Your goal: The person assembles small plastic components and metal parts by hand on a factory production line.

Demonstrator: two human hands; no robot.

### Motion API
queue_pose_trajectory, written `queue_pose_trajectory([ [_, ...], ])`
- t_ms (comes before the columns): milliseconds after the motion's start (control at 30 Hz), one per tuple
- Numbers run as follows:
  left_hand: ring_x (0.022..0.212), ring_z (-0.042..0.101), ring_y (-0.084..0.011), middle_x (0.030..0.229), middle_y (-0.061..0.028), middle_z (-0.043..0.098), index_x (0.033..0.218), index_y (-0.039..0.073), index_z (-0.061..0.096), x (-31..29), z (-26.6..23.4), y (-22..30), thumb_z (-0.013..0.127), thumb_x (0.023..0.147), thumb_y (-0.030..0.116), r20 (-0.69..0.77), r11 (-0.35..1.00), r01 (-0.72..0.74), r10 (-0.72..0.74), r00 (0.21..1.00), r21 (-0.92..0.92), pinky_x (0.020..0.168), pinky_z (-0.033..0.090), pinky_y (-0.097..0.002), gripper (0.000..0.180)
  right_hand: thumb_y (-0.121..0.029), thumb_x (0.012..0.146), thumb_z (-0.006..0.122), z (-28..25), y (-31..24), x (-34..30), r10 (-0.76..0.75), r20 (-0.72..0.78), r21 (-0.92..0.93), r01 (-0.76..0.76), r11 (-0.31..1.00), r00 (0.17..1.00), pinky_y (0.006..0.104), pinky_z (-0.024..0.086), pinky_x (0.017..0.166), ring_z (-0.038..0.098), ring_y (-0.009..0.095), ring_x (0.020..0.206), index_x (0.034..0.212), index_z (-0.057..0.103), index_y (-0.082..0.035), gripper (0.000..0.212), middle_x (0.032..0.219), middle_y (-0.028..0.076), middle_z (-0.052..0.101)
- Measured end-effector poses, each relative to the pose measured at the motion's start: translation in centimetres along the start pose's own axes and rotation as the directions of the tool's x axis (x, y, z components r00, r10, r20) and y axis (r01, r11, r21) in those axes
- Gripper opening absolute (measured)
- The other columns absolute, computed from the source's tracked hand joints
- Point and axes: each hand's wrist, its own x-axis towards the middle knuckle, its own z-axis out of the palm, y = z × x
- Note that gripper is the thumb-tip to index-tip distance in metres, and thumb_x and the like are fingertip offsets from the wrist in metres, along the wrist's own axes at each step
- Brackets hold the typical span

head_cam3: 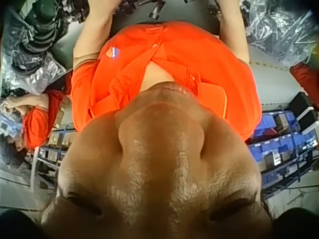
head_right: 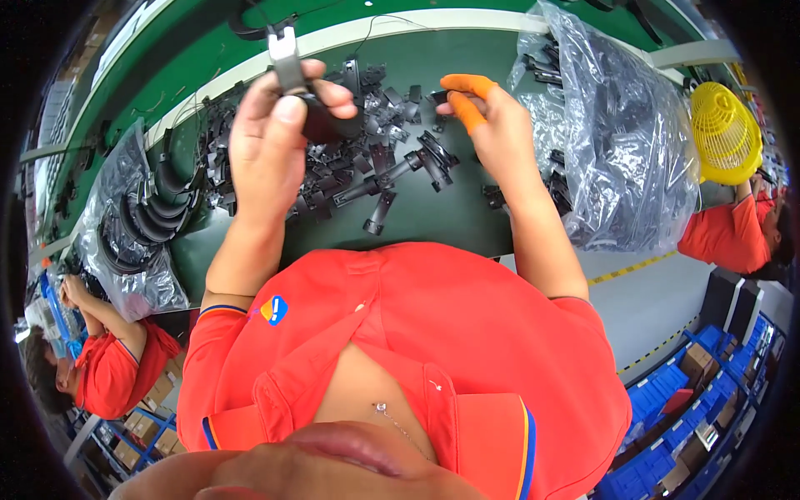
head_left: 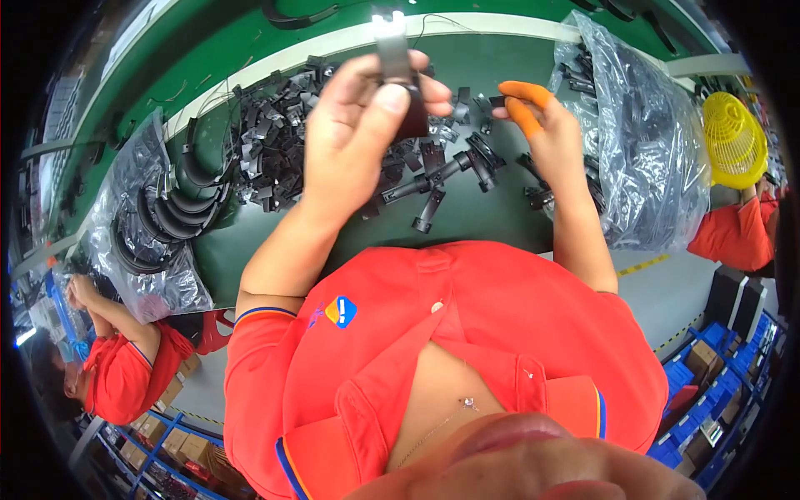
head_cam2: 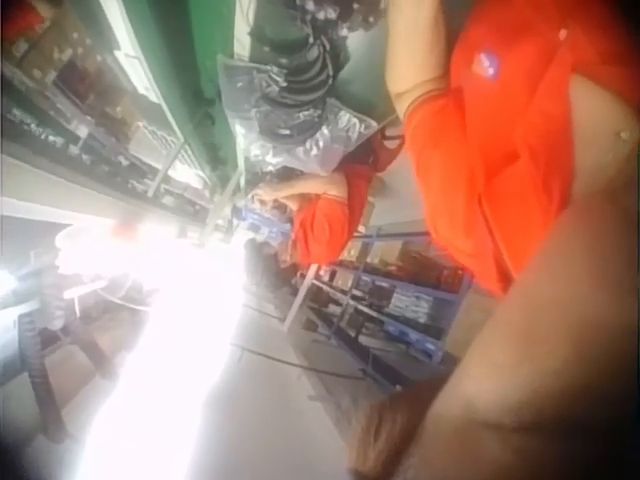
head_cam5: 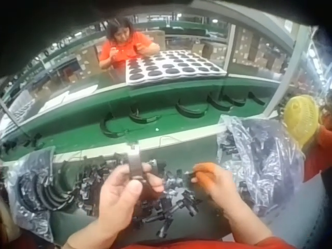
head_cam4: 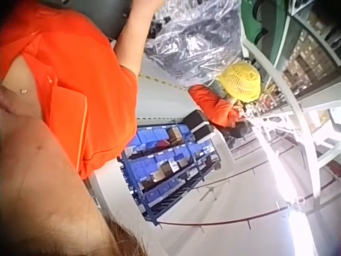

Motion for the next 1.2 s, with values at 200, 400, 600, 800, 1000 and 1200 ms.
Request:
queue_pose_trajectory([
  [200, 0.095, 0.059, -0.0196, 0.103, -0.0152, 0.06, 0.117, -0.005, 0.043, -1.1, 0.8, -0.7, 0.053, 0.087, 0.005, 0.045, 0.989, -0.016, 0.01, 0.999, 0.144, 0.085, 0.047, -0.0294, 0.033, -0.003, 0.084, 0.056, 2.6, -6.5, -2.8, -0.135, 0.064, 0.675, 0.057, 0.735, 0.989, 0.0298, 0.049, 0.078, 0.061, 0.02, 0.086, 0.101, 0.057, 0.003, 0.018, 0.099, 0.015, 0.062],
  [400, 0.095, 0.061, -0.0162, 0.106, -0.0105, 0.061, 0.111, -0.003, 0.052, -1.2, 0.8, -1.1, 0.068, 0.076, 0.006, 0.004, 0.943, -0.12, 0.125, 0.992, 0.31, 0.082, 0.05, -0.0268, 0.039, -0.001, 0.081, 0.061, 4.1, -6.3, -2.7, -0.36, 0.013, 0.486, 0.309, 0.818, 0.933, 0.0252, 0.041, 0.084, 0.049, 0.013, 0.099, 0.096, 0.062, -0.002, 0.016, 0.109, 0.005, 0.049],
  [600, 0.089, 0.063, -0.0176, 0.101, -0.0103, 0.062, 0.106, -0.001, 0.056, -0.8, 0.6, -0.8, 0.064, 0.08, 0.009, 0.069, 0.936, -0.068, 0.047, 0.997, 0.345, 0.076, 0.051, -0.0271, 0.03, -0.006, 0.078, 0.065, 4.2, -7.2, -1.8, -0.247, 0.042, 0.668, 0.157, 0.727, 0.968, 0.0267, 0.041, 0.086, 0.048, 0.013, 0.101, 0.103, 0.06, -0.001, 0.026, 0.113, 0.005, 0.05],
  [800, 0.085, 0.063, -0.023, 0.097, -0.0125, 0.061, 0.105, -0.002, 0.055, -1.5, 0.7, -1.8, 0.061, 0.083, 0.018, 0.132, 0.833, -0.131, 0.07, 0.989, 0.537, 0.073, 0.049, -0.0304, 0.03, -0.009, 0.085, 0.057, 3.6, -7.0, -1.1, -0.239, 0.273, 0.45, 0.096, 0.888, 0.932, 0.0283, 0.046, 0.082, 0.057, 0.016, 0.095, 0.105, 0.059, 0.003, 0.023, 0.105, 0.011, 0.06],
  [1000, 0.092, 0.055, -0.0125, 0.102, -0.0084, 0.056, 0.116, -0.001, 0.045, -1.0, 2.7, -1.5, 0.046, 0.093, 0.027, 0.095, 0.974, 0.071, -0.094, 0.991, 0.217, 0.083, 0.044, -0.0258, 0.037, -0.01, 0.088, 0.053, 4.3, -7.1, -1.4, -0.332, -0.006, 0.252, 0.323, 0.912, 0.943, 0.0243, 0.049, 0.071, 0.06, 0.014, 0.083, 0.101, 0.06, 0.004, 0.02, 0.096, 0.012, 0.064],
  [1200, 0.097, 0.054, -0.0143, 0.104, -0.0102, 0.055, 0.115, -0.003, 0.045, -0.6, 3.3, -2.4, 0.046, 0.093, 0.024, 0.096, 0.991, 0.029, -0.042, 0.995, 0.129, 0.085, 0.043, -0.0277, 0.034, -0.013, 0.088, 0.053, 3.9, -7.2, -1.3, -0.281, 0.001, 0.373, 0.26, 0.891, 0.96, 0.0208, 0.049, 0.068, 0.06, 0.012, 0.082, 0.102, 0.06, 0.003, 0.023, 0.099, 0.012, 0.064],
])
